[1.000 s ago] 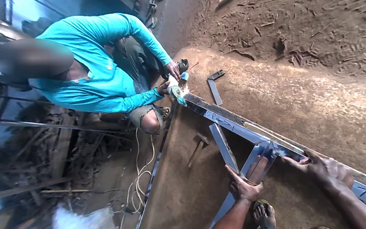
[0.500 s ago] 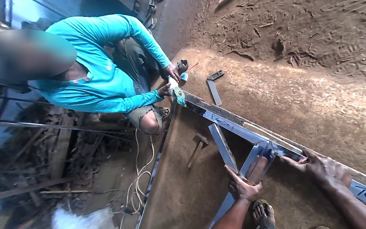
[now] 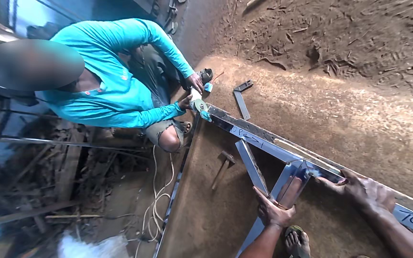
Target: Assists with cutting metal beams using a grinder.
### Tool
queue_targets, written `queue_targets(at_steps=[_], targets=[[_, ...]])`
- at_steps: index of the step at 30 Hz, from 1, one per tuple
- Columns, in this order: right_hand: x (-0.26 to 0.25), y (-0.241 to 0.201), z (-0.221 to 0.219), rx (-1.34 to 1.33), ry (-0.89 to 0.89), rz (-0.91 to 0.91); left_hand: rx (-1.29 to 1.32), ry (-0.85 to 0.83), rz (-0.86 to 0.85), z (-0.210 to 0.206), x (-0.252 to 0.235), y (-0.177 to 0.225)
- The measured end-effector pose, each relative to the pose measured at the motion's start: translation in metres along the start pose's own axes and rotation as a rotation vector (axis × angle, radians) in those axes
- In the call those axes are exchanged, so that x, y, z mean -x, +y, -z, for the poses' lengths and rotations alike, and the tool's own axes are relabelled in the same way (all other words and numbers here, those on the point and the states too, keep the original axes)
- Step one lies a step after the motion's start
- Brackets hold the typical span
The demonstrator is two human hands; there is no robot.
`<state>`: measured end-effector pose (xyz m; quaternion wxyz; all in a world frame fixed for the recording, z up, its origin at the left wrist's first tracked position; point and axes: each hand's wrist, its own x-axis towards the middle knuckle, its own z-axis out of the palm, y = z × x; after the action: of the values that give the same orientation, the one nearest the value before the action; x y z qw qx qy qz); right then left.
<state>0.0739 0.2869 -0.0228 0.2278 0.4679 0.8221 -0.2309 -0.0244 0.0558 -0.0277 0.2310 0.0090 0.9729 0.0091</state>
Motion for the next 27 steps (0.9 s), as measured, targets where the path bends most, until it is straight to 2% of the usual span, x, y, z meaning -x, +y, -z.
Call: queue_targets(at_steps=[27], targets=[[0.0,0.0015,-0.0034,-0.009,0.022,0.014,-0.002,0.015,-0.006,0.0023,0.0013,0.0021]])
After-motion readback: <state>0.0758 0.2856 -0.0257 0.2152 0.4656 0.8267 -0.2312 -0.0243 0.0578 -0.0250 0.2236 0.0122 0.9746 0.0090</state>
